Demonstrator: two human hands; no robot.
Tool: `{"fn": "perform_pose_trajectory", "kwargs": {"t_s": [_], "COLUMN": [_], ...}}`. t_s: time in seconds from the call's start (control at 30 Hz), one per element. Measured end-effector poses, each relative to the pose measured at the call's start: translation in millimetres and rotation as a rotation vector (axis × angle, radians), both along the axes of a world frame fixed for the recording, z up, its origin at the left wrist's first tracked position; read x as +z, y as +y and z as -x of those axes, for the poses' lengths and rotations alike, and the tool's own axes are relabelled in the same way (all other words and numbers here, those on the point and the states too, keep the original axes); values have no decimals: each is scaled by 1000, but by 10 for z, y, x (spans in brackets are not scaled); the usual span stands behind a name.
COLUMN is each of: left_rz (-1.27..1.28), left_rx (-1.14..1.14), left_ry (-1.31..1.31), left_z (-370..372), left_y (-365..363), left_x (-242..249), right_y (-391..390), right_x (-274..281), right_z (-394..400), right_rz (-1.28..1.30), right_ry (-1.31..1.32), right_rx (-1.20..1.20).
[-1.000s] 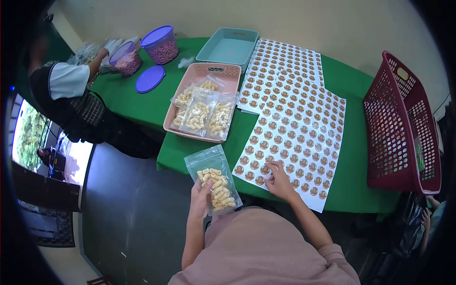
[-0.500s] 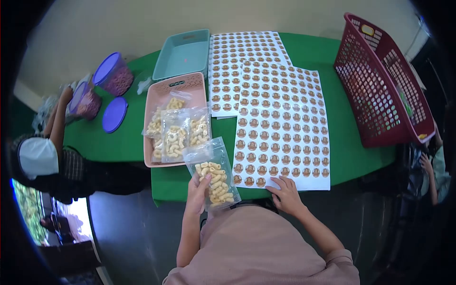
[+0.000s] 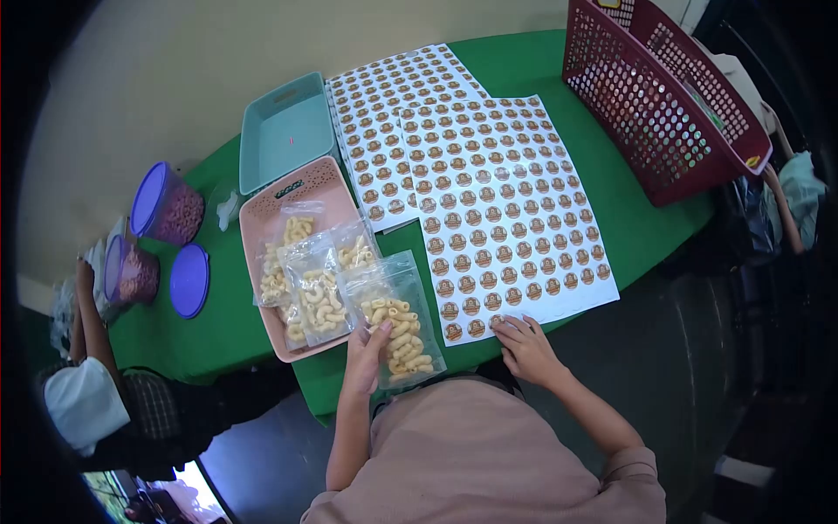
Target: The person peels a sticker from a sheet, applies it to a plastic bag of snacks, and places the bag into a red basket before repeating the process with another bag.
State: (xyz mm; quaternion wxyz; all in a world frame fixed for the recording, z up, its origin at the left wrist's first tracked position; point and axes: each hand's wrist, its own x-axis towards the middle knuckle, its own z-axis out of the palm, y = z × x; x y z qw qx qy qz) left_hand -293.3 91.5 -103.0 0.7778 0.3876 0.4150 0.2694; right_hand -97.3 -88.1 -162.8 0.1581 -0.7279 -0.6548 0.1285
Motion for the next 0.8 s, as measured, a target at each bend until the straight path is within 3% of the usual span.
{"fn": "perform_pose_trajectory", "kwargs": {"t_s": [0.27, 0.43, 0.57, 0.7, 0.8], "left_rz": [-30, 16, 9, 7, -21], "left_rx": [-50, -68, -57, -68, -69], "left_ry": [10, 18, 36, 0, 7], "left_z": [195, 324, 347, 387, 389], "left_y": [151, 206, 245, 296, 354], "left_x": [-85, -162, -111, -115, -137], "right_y": [140, 237, 333, 368, 367], "right_x": [-72, -203, -180, -223, -338], "right_z": [6, -111, -138, -184, -273], "right_rz": [-63, -43, 130, 64, -30], "right_ry": [304, 699, 648, 676, 865], "right_rx": [-281, -494, -634, -668, -646]}}
